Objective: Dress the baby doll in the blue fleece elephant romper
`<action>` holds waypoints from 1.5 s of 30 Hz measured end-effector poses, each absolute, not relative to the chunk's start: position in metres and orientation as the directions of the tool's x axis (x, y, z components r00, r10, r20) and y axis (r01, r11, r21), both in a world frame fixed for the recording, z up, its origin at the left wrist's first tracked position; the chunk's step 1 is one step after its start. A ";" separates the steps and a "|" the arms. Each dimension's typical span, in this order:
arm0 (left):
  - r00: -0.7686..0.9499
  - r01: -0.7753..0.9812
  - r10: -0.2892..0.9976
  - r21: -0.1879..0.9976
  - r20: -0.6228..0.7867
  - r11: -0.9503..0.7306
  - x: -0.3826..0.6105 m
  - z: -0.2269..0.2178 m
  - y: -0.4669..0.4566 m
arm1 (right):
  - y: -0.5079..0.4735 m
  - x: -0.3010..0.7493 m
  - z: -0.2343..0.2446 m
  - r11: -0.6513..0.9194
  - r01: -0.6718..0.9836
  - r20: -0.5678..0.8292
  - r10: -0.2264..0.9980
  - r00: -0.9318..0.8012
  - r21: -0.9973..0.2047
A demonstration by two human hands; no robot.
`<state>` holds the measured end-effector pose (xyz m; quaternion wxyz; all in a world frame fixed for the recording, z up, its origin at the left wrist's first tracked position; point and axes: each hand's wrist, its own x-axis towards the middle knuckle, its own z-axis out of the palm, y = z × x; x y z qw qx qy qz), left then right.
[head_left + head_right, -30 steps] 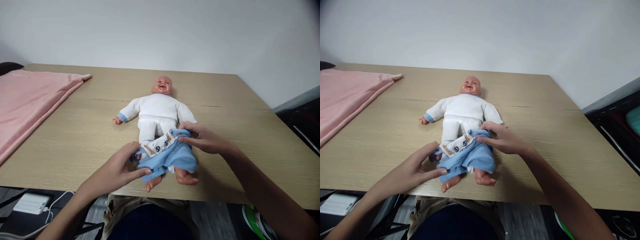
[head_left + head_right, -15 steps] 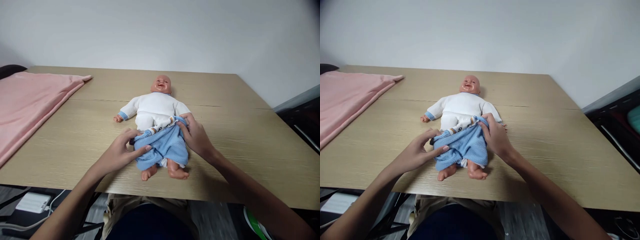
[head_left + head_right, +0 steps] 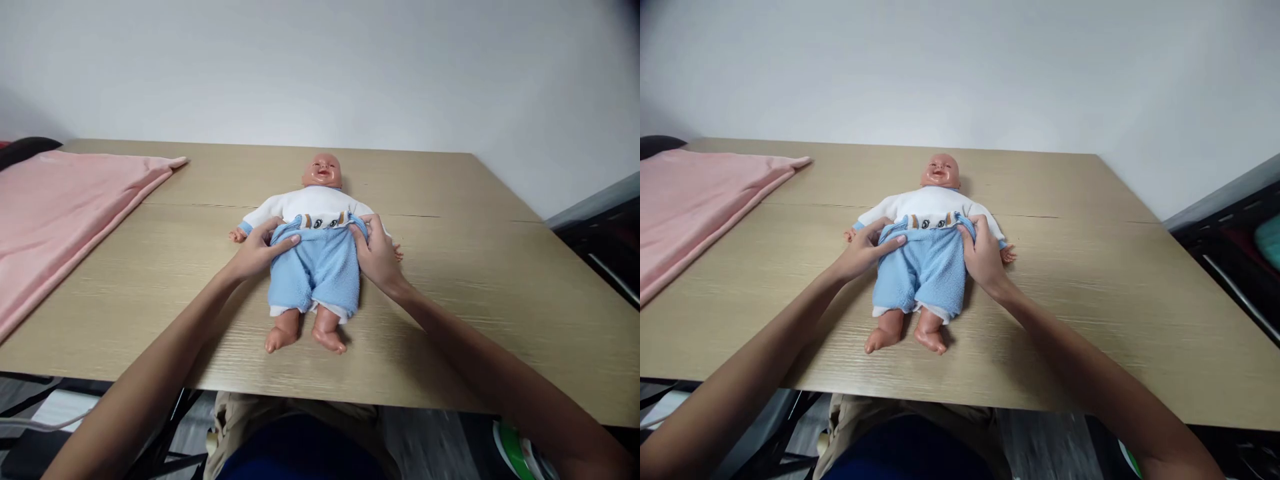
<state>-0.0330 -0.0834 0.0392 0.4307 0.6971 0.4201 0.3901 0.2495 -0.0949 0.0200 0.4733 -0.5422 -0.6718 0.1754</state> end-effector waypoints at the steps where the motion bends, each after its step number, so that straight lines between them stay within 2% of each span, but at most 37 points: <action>1: 0.323 0.227 0.921 0.926 0.219 -0.300 -0.034 0.038 -0.080 | -0.092 0.250 0.018 0.365 0.565 0.463 0.886 0.036 -0.740; 3: 0.285 0.211 0.904 0.900 0.317 -0.382 -0.036 0.036 -0.074 | -0.089 0.250 0.016 0.417 0.591 0.529 0.848 0.020 -0.691; 5: 0.288 0.202 0.897 0.895 0.334 -0.398 -0.038 0.035 -0.068 | -0.086 0.250 0.015 0.445 0.617 0.570 0.822 0.007 -0.649; 8: 0.306 0.132 0.925 0.951 0.227 -0.278 -0.035 0.032 -0.054 | -0.075 0.248 0.017 0.384 0.626 0.530 0.846 0.055 -0.679; 13: 0.431 -0.111 0.899 0.993 0.081 -0.036 -0.026 0.023 -0.024 | -0.046 0.249 0.019 0.255 0.560 0.364 0.927 0.089 -0.788; 17: 0.514 -0.064 0.857 0.996 -0.025 0.067 -0.030 0.021 -0.011 | -0.046 0.256 0.020 0.270 0.497 0.322 0.947 0.020 -0.825; 22: 0.670 0.109 0.734 0.992 -0.116 0.057 -0.049 0.033 -0.006 | -0.068 0.267 0.034 0.327 0.593 0.316 0.940 -0.127 -0.736; 24: 0.681 0.126 0.727 0.992 -0.084 -0.004 -0.054 0.039 -0.006 | -0.072 0.268 0.041 0.347 0.594 0.307 0.936 -0.172 -0.726; 27: 0.645 0.068 0.764 0.995 0.013 -0.074 -0.057 0.043 -0.007 | -0.070 0.264 0.045 0.411 0.561 0.384 0.907 -0.173 -0.718; 29: 0.627 0.040 0.779 0.998 0.004 -0.037 -0.055 0.043 -0.004 | -0.062 0.260 0.043 0.372 0.563 0.386 0.917 -0.099 -0.738; 31: 0.624 0.025 0.779 0.998 -0.061 0.058 -0.051 0.041 0.002 | -0.051 0.256 0.039 0.280 0.547 0.312 0.949 -0.036 -0.789; 34: 0.618 0.027 0.775 0.988 -0.135 0.151 -0.041 0.035 0.012 | -0.032 0.251 0.035 0.229 0.441 0.220 0.973 -0.073 -0.868; 37: 0.595 0.095 0.793 0.991 -0.132 0.094 -0.035 0.028 0.016 | -0.024 0.252 0.035 0.216 0.392 0.176 0.975 -0.136 -0.894; 41: 0.569 0.147 0.822 0.986 -0.018 -0.081 -0.042 0.021 0.012 | -0.038 0.273 0.032 0.243 0.443 0.167 0.965 -0.204 -0.863; 43: 0.601 0.160 0.799 0.979 0.002 -0.123 -0.053 0.024 0.010 | -0.048 0.290 0.027 0.237 0.429 0.144 0.961 -0.237 -0.872; 45: 0.682 0.181 0.731 0.976 -0.034 -0.124 -0.064 0.029 0.008 | -0.058 0.304 0.020 0.237 0.430 0.131 0.956 -0.262 -0.871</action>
